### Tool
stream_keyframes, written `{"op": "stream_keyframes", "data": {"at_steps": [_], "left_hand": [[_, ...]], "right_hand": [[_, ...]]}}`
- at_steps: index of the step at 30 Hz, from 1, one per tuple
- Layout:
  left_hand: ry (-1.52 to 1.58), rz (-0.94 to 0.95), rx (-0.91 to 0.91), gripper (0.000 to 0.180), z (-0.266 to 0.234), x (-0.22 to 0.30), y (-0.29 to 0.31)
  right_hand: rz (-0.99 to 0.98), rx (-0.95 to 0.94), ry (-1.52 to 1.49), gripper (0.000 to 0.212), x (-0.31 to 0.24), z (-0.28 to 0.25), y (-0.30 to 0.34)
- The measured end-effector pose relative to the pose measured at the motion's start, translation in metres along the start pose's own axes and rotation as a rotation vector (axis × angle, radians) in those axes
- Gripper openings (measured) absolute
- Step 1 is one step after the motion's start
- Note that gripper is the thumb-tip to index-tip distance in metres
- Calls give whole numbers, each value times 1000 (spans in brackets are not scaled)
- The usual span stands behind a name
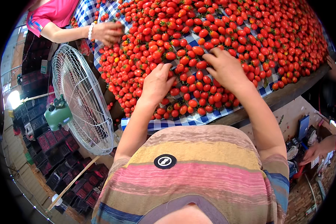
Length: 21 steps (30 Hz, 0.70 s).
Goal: The person sorts through a large pile of small tomatoes on a table by hand, picking individual ones and grouping them.
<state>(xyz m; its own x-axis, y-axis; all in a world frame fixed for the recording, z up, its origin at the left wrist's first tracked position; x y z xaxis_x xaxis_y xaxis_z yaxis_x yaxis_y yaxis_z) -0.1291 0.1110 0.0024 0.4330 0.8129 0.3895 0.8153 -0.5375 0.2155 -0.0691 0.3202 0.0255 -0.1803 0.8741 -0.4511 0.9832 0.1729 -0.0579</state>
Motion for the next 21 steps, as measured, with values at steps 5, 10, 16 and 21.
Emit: {"op": "stream_keyframes", "data": {"at_steps": [5,10,16,21], "left_hand": [[-51,34,48,66,-6,28,-3],[96,-9,69,72,3,35,-16],[162,-134,134,68,10,30,-8],[192,-30,239,68,18,45,0]], "right_hand": [[6,79,74,36,33,-14,-2],[-33,-87,89,33,23,20,-23],[150,39,-91,25,49,4,9],[604,227,-768,24,71,-23,35]]}}
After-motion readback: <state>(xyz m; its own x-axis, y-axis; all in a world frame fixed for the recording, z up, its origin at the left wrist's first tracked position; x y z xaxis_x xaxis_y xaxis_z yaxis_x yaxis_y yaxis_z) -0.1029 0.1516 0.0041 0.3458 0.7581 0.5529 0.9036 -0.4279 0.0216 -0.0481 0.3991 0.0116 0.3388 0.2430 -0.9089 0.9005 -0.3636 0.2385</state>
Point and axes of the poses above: each hand's wrist, its own y-axis away from the middle knuckle, its own z-axis out of the palm, x = y × z, the point moved 7 cm from there along -y, towards the middle knuckle, and after that the axes turned 7 degrees about -z, right-handed, at the moved point
